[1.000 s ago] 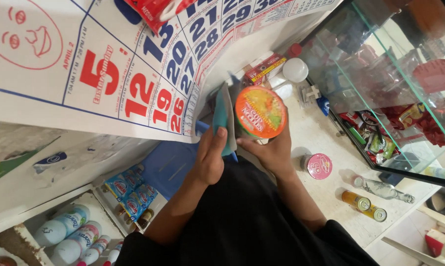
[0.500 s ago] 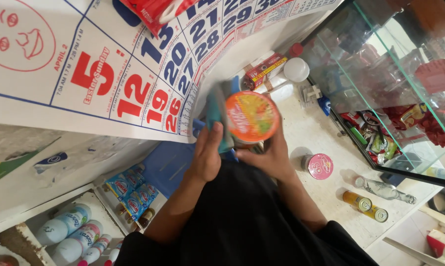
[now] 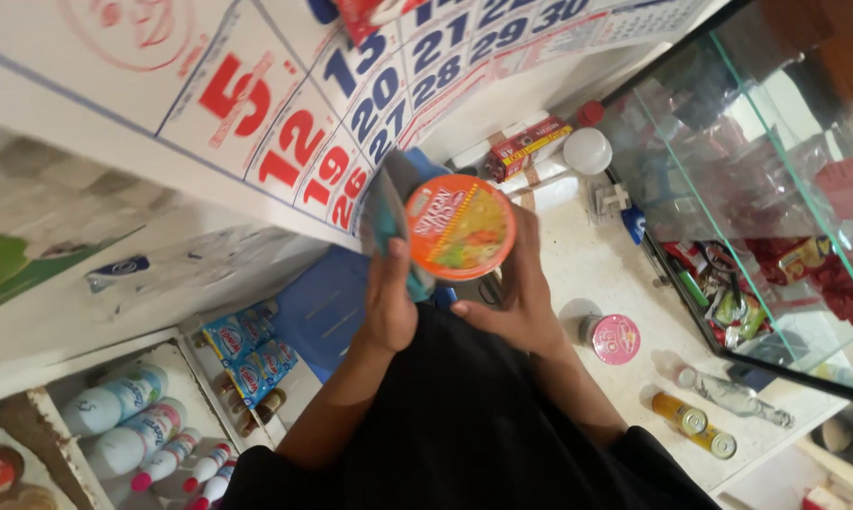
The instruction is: Wiping down cup noodle containers and placing them onto a store shelf.
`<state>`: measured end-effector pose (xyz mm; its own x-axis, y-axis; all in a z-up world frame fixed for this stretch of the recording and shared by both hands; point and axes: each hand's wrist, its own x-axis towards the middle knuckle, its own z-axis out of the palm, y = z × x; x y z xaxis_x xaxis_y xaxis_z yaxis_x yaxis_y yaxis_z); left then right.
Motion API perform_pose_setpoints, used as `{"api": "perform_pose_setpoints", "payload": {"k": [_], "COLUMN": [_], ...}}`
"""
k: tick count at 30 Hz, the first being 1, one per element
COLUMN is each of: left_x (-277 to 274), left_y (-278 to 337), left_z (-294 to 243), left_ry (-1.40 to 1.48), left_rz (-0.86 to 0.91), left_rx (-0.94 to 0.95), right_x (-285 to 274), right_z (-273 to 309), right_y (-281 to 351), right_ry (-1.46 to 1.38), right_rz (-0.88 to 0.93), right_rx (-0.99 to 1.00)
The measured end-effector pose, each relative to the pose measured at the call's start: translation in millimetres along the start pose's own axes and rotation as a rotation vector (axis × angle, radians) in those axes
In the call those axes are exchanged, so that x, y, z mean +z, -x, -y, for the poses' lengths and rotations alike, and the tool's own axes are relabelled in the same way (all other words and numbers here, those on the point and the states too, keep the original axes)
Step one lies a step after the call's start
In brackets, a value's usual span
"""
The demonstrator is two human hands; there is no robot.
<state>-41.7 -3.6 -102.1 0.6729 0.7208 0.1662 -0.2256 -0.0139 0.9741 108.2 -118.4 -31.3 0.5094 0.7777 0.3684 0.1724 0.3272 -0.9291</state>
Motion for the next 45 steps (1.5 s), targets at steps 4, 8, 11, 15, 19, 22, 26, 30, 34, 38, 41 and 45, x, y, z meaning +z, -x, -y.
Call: {"api": "perform_pose_setpoints", "payload": {"k": [4, 8, 11, 15, 19, 22, 26, 30, 34, 38, 41, 45], "left_x": [-7.7, -5.7, 5.6, -7.6, -16.4, -0.7, 15.4, 13.5, 22.7, 32.8, 42.0, 37.8], "left_y": [-0.9, 1.5, -6.5, 8.8, 2.0, -2.9, 5.3, 16.4, 14.0, 21.8, 23.6, 13.9], "left_z": [-11.1, -25.2, -62.7, -34.1, -51.8, -93.6, -109.4, -90.8, -126.9, -140.7, -152.9, -153.2], "left_ry": [-0.622, -0.234, -0.238, -0.451, -0.613, 0.112, -0.003, -0.497, 0.195, -0.044, -0.159, -0.1], "left_rz": [-0.082, -0.203, -0.252, -0.318, -0.437, -0.437, -0.453, -0.449, -0.448, -0.57, -0.547, -0.518], "left_rx": [0.527, 0.241, 0.29, 0.334, 0.484, 0.141, 0.134, 0.42, 0.238, 0.132, 0.168, 0.097], "right_x": [16.1, 30.7, 37.5, 47.2, 54.2, 50.1, 50.4, 55.8, 51.9, 52.3, 54.7, 38.1], "right_z": [5.4, -3.6, -6.6, 22.9, 20.2, 13.0, 27.6, 58.0, 25.5, 16.3, 15.8, 0.8], "right_y": [-8.4, -17.7, -30.7, -50.5, -54.6, -58.6, -71.6, -77.9, -75.3, -79.7, -81.1, -91.4], "right_ry": [-0.157, -0.17, -0.074, -0.084, -0.217, -0.337, -0.221, 0.079, -0.477, -0.491, -0.293, -0.468], "right_rz": [0.044, 0.03, 0.035, 0.263, 0.346, 0.331, 0.309, 0.414, 0.49, 0.423, 0.295, 0.323], "right_rx": [0.031, 0.046, 0.006, -0.103, -0.115, -0.031, -0.013, -0.138, 0.042, 0.091, -0.088, -0.093]}}
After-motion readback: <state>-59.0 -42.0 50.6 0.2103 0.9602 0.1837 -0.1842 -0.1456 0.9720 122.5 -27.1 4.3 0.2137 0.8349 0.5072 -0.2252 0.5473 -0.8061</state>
